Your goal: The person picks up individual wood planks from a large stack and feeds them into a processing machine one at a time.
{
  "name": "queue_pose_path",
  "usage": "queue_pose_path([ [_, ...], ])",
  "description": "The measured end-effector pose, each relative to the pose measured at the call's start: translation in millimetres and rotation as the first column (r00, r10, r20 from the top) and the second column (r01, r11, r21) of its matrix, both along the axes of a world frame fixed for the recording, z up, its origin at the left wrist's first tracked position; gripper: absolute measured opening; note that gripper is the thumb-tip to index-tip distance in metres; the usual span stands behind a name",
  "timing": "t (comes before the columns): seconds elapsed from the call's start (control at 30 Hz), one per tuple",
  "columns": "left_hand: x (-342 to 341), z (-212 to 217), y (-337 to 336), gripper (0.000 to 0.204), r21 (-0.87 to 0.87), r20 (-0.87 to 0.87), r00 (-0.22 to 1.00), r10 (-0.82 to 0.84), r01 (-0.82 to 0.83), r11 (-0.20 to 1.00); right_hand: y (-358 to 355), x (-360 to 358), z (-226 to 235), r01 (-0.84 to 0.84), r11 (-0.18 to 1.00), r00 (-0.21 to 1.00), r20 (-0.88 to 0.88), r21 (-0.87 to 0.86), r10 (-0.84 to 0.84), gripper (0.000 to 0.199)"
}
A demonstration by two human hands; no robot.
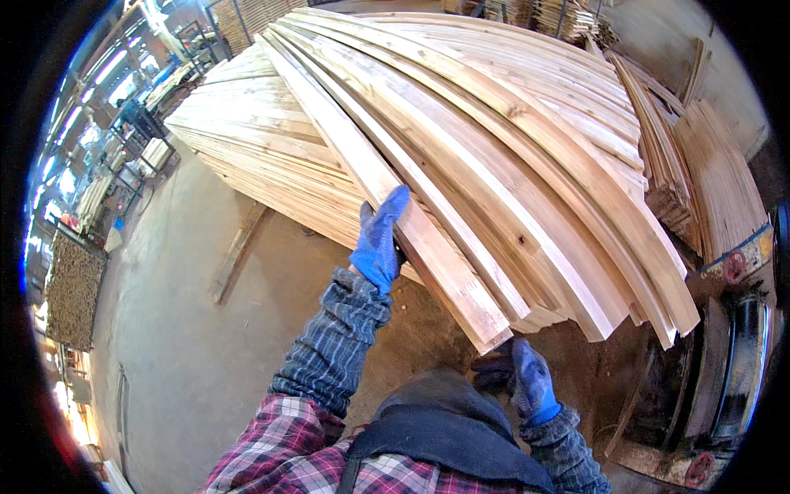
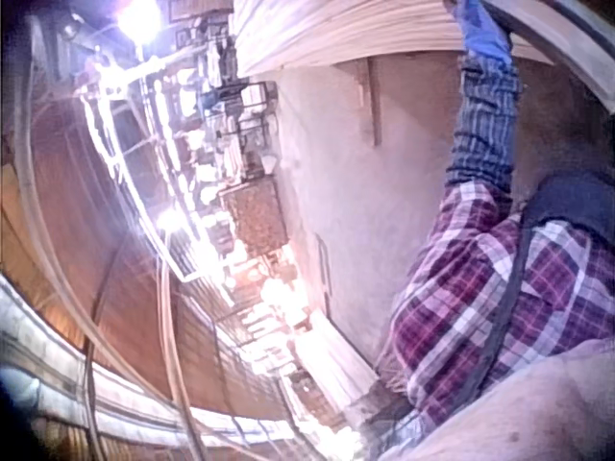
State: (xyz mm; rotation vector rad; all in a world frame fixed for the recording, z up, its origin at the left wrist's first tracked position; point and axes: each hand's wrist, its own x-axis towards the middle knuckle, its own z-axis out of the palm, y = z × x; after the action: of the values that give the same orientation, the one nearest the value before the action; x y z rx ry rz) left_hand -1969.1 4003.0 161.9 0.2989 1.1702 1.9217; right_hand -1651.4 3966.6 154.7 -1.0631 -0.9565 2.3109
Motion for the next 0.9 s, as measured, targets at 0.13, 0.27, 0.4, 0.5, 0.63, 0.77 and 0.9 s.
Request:
queue_pose_path([
  [0.13, -5.9, 1.5, 1.7, 0.066, -0.028, -0.001, 0.999, -0.043, 0.043, 0.999, 25.4, -17.8, -25.5, 0.024, 0.939, 1.000, -0.005, 0.342, -0.024, 0.046],
  [0.27, -10.7, 3.9, -9.9, 0.061, -0.020, -0.007, 1.000, -0.021, 0.021, 1.000, 49.3, -28.2, 13.2, -0.068, 0.895, 0.989, 0.144, 0.442, 0.004, 0.050],
  [0.4, -5.0, 14.6, -19.0, 0.063, -0.023, 0.033, 0.999, -0.019, 0.019, 1.000, 49.8, -29.2, 39.7, -0.132, 0.859, 0.979, 0.202, 0.495, 0.034, 0.040],
  [0.5, -12.4, 1.1, -24.8, 0.057, 0.028, 0.000, 1.000, 0.014, -0.014, 1.000, 49.0, -30.1, 25.4, 0.018, 0.841, 0.988, 0.120, 0.540, -0.098, 0.036],
  [0.63, -9.9, -6.1, -31.6, 0.056, -0.004, 0.103, 0.993, 0.065, -0.065, 0.998, 52.1, -29.8, -0.4, 0.118, 0.828, 0.984, 0.045, 0.548, -0.170, 0.032],
  [0.77, 11.1, -5.4, -36.4, 0.064, 0.005, 0.148, 0.984, 0.098, -0.100, 0.995, 48.1, -22.2, 1.9, -0.083, 0.865, 0.993, 0.110, 0.495, 0.032, 0.045],
  [0.9, 38.2, -23.8, -40.2, 0.087, 0.002, 0.065, 0.995, 0.075, -0.076, 0.997, 30.2, -28.9, 19.4, -0.316, 0.835, 0.943, 0.243, 0.450, 0.226, 0.065],
])
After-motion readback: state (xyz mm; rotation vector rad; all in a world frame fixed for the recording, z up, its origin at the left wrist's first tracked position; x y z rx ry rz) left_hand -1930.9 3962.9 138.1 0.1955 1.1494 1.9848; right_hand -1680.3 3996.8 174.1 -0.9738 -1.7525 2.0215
